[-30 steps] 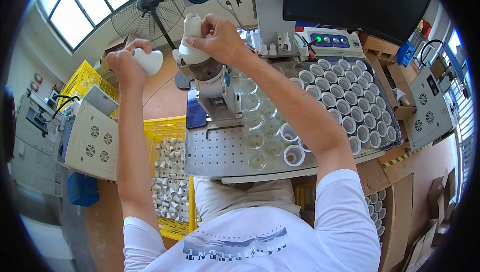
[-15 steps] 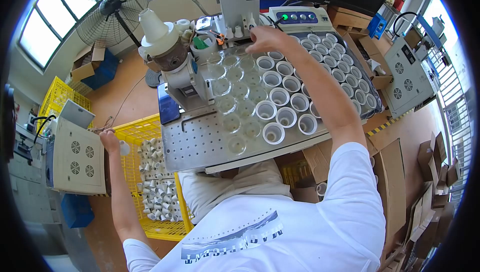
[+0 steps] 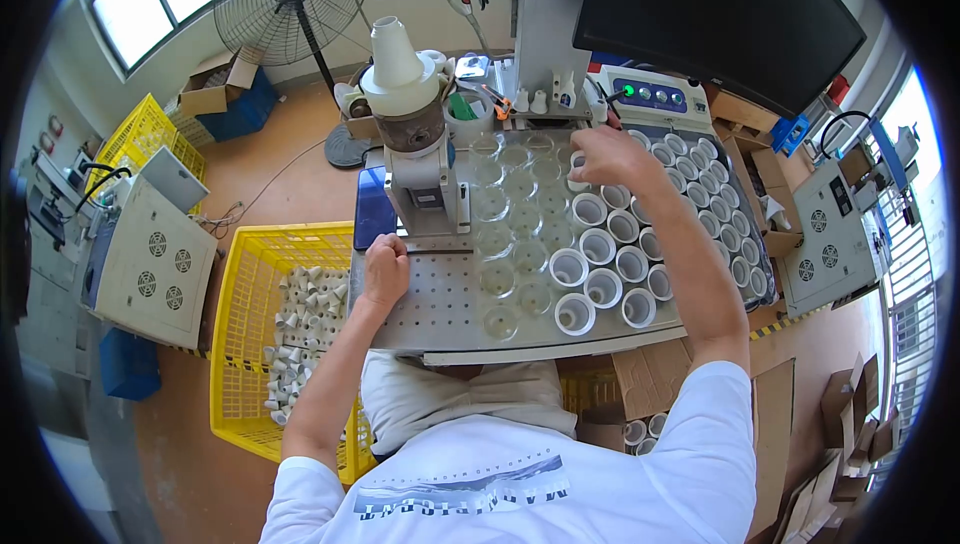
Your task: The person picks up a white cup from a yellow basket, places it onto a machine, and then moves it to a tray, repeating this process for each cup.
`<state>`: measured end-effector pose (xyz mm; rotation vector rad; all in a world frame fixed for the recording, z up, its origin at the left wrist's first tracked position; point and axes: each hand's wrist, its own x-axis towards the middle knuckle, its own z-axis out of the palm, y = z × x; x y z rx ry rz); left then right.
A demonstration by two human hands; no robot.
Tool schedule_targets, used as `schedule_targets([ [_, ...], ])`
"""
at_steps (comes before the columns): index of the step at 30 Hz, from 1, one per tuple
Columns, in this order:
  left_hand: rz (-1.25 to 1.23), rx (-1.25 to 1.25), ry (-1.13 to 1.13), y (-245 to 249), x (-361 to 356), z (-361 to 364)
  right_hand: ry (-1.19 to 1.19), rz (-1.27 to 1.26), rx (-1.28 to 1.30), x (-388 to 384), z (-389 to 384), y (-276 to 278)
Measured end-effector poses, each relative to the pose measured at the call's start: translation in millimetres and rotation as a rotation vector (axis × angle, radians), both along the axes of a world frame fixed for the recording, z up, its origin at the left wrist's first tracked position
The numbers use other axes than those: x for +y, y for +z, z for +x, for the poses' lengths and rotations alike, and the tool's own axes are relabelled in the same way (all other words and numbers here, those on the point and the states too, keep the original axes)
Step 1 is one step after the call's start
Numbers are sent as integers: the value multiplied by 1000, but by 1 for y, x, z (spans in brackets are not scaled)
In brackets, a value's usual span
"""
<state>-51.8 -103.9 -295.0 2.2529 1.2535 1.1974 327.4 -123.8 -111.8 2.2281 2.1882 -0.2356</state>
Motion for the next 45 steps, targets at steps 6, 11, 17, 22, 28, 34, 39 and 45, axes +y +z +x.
schedule_targets([
  [6,26,8,-54,4,-4,-1,-50,184,340,26,-13,9],
  [11,64,-10,-89,7,-7,-3,-41,416,750,60,-19,-80],
  [17,-23,25,-78,4,-6,-4,-76,466,815,55,-20,-97],
  [22,-27,23,-72,3,-7,-4,-86,435,861,53,-19,-97],
  [28,-37,6,-55,3,-8,-4,-85,432,850,52,-19,-97],
  [34,-33,-7,-49,4,-8,-3,-86,435,849,51,-19,-96],
  [39,-26,-12,-50,3,-8,-3,-88,443,845,50,-19,-96],
  [45,-20,-68,-17,5,-4,-4,-120,444,785,47,-20,-93],
])
